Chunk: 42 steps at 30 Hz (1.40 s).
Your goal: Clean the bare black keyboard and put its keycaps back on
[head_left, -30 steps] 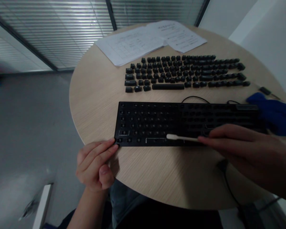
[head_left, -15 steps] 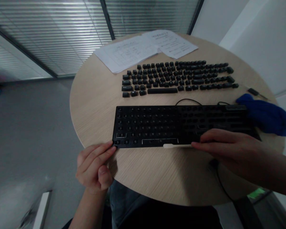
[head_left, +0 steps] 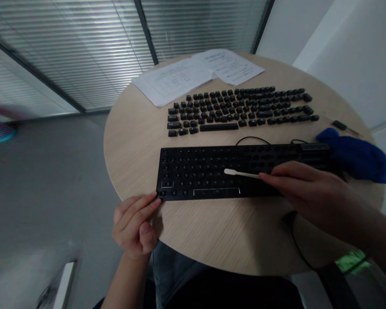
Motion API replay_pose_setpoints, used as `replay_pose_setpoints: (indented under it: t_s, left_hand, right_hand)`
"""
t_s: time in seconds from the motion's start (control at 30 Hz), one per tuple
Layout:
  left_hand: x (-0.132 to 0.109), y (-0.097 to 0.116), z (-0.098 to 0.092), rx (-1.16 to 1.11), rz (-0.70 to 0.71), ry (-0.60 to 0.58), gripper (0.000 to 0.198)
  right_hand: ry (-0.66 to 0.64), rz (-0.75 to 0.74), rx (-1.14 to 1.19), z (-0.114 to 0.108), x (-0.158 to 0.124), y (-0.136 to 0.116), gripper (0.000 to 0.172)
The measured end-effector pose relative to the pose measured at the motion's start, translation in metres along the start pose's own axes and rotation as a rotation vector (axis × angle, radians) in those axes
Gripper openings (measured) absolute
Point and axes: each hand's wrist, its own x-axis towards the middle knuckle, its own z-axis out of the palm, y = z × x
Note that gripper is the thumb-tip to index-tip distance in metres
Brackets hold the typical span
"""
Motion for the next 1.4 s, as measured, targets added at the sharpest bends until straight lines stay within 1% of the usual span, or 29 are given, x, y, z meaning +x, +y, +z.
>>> replay_pose_setpoints:
  t_s: [0.13, 0.2, 0.27, 0.3, 0.33, 0.43, 0.47, 0.5, 0.57, 0.6, 0.63, 0.7, 0.73, 0.77, 0.83, 0.87, 0.9, 1.0, 1.03, 1.2, 1.33, 1.4]
  left_hand:
    - [0.001, 0.001, 0.0, 0.005, 0.004, 0.0, 0.04]
    - [0.002, 0.001, 0.0, 0.007, 0.007, 0.001, 0.039]
    - [0.003, 0.002, 0.0, 0.008, 0.012, 0.004, 0.039]
    - [0.004, 0.002, 0.0, 0.009, 0.014, 0.005, 0.039]
    - [0.004, 0.003, 0.0, 0.01, 0.016, 0.006, 0.039]
    - [0.004, 0.003, 0.0, 0.016, 0.015, 0.005, 0.038]
    - [0.004, 0.003, -0.001, 0.02, 0.013, 0.003, 0.039]
    - [0.003, 0.003, -0.001, 0.023, 0.01, 0.0, 0.039]
    - [0.001, 0.002, -0.001, 0.025, 0.005, -0.005, 0.04]
    - [0.001, 0.002, -0.001, 0.024, 0.004, -0.005, 0.04]
    - [0.0, 0.001, -0.001, 0.021, 0.004, -0.005, 0.041]
    - [-0.001, 0.001, -0.002, 0.017, 0.003, -0.005, 0.041]
    - [-0.001, 0.0, -0.002, 0.018, 0.002, -0.005, 0.042]
    - [-0.001, 0.0, -0.002, 0.02, 0.003, -0.005, 0.042]
    - [0.0, 0.001, -0.002, 0.028, 0.01, 0.0, 0.042]
    - [0.0, 0.001, -0.002, 0.032, 0.013, 0.004, 0.043]
    - [0.0, 0.001, -0.002, 0.035, 0.014, 0.008, 0.043]
    - [0.002, 0.002, -0.002, 0.043, 0.007, 0.007, 0.044]
    - [0.002, 0.002, -0.001, 0.047, 0.008, 0.006, 0.044]
    - [0.004, 0.003, 0.0, 0.056, 0.028, 0.034, 0.043]
    - [0.004, 0.002, -0.001, 0.069, 0.011, 0.021, 0.044]
    - [0.004, 0.002, -0.002, 0.06, 0.018, 0.014, 0.045]
  right_hand:
    - [-0.123, -0.149, 0.181, -0.002, 0.016, 0.008, 0.045]
    - [-0.112, -0.167, 0.178, -0.003, 0.027, 0.015, 0.04]
    - [-0.061, -0.128, 0.111, -0.004, 0.037, 0.023, 0.036]
    - [-0.058, -0.125, 0.101, -0.004, 0.041, 0.026, 0.035]
    - [-0.081, -0.145, 0.121, -0.005, 0.045, 0.028, 0.035]
    - [-0.219, -0.258, 0.263, -0.005, 0.05, 0.033, 0.034]
    - [-0.223, -0.265, 0.27, -0.004, 0.05, 0.033, 0.034]
    - [-0.192, -0.249, 0.246, -0.003, 0.05, 0.033, 0.035]
    - [-0.091, -0.189, 0.161, -0.001, 0.05, 0.031, 0.036]
    - [-0.069, -0.177, 0.143, 0.0, 0.05, 0.029, 0.036]
    - [-0.088, -0.182, 0.156, 0.001, 0.049, 0.027, 0.036]
    - [-0.168, -0.213, 0.23, 0.002, 0.047, 0.024, 0.037]
    - [-0.172, -0.214, 0.248, 0.002, 0.046, 0.023, 0.037]
    - [-0.143, -0.196, 0.233, 0.002, 0.045, 0.024, 0.037]
    - [-0.032, -0.125, 0.147, 0.002, 0.043, 0.026, 0.036]
    - [0.0, -0.105, 0.119, 0.002, 0.041, 0.027, 0.035]
    - [-0.005, -0.106, 0.122, 0.003, 0.039, 0.029, 0.035]
    - [-0.119, -0.179, 0.243, 0.002, 0.035, 0.032, 0.039]
    - [-0.128, -0.188, 0.253, 0.001, 0.034, 0.032, 0.04]
    - [0.041, -0.071, 0.05, -0.009, 0.035, 0.037, 0.033]
    - [0.104, 0.022, 0.003, -0.011, 0.033, 0.037, 0.034]
    - [0.115, 0.056, -0.024, -0.01, 0.03, 0.037, 0.034]
